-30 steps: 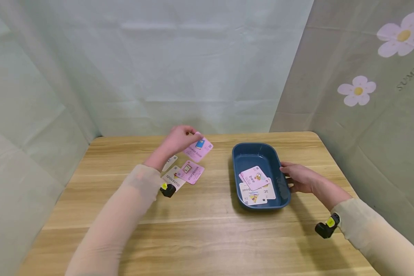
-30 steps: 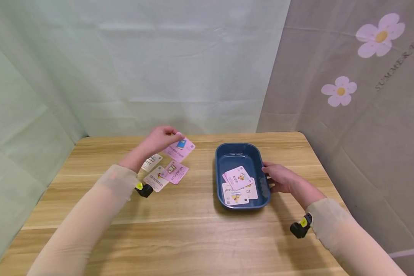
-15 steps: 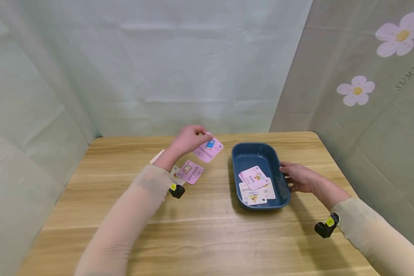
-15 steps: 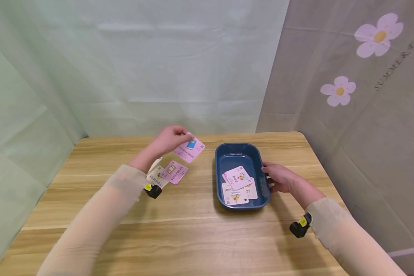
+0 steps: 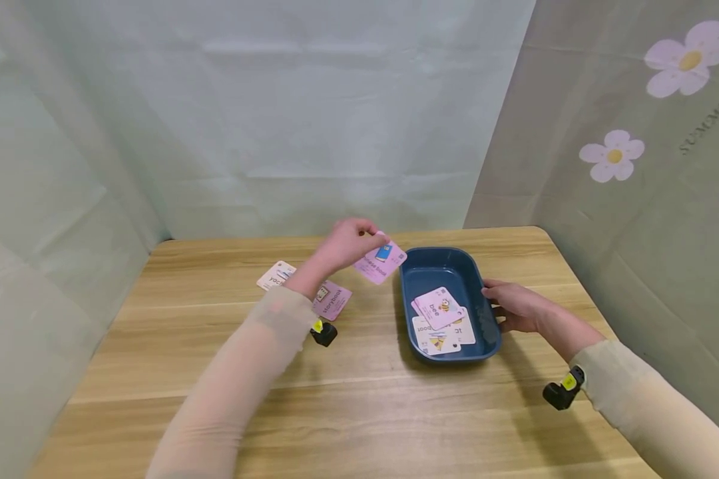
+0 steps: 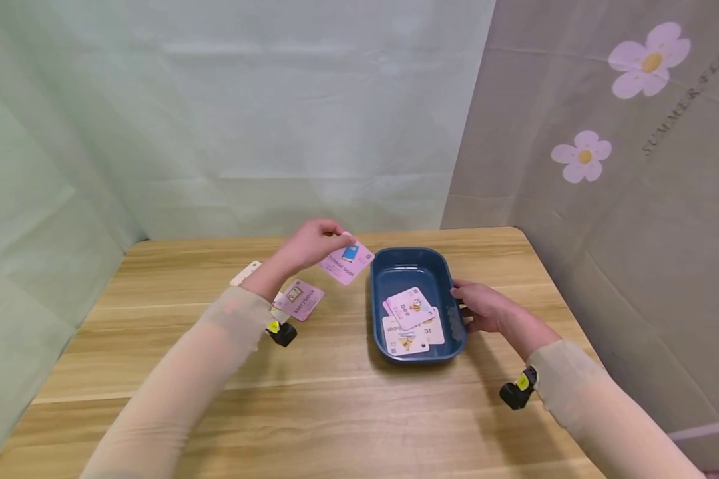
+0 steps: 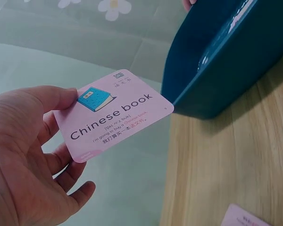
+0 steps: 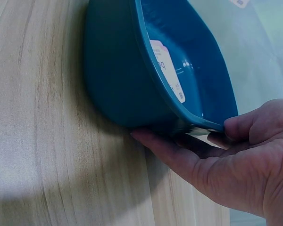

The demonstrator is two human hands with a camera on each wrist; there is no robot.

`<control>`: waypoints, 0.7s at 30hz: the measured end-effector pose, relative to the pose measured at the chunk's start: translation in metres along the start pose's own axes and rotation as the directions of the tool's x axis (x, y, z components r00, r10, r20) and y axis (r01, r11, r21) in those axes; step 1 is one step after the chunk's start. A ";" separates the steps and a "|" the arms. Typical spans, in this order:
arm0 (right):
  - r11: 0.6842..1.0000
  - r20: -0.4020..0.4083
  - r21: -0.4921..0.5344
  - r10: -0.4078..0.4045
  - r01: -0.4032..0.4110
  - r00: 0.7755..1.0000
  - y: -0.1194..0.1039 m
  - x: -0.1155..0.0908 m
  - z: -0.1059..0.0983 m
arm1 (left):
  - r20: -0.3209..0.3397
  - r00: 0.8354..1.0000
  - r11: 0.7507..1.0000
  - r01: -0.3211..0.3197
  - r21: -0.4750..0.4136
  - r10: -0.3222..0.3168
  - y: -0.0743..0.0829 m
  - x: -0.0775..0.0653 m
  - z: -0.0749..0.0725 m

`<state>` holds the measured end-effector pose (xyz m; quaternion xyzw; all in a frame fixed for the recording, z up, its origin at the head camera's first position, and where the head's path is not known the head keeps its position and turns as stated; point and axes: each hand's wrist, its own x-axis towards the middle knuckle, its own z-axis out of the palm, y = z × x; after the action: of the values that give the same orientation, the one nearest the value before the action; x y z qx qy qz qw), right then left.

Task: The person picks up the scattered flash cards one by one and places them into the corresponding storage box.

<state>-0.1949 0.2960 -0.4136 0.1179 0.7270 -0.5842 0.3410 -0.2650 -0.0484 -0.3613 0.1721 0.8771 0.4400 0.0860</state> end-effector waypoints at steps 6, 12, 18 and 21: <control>1.000 -0.004 0.008 0.001 -0.001 1.000 -0.001 0.000 0.000 | 0.017 0.999 0.999 -0.043 0.009 0.043 0.007 0.004 0.011; 1.000 -0.007 0.009 0.004 -0.004 1.000 -0.002 0.001 0.000 | 0.032 0.998 0.998 -0.057 0.021 0.056 0.014 0.008 0.026; 1.000 -0.013 0.014 0.006 -0.006 1.000 -0.004 0.003 0.002 | 0.046 0.998 0.998 -0.048 0.032 0.047 0.023 0.011 0.042; 1.000 -0.015 0.011 0.007 -0.007 1.000 -0.004 0.003 0.003 | 0.055 0.997 0.998 -0.048 0.046 0.045 0.027 0.012 0.048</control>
<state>-0.1987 0.2915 -0.4125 0.1268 0.7260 -0.5859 0.3370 -0.2557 0.0067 -0.3688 0.2063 0.8803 0.4164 0.0952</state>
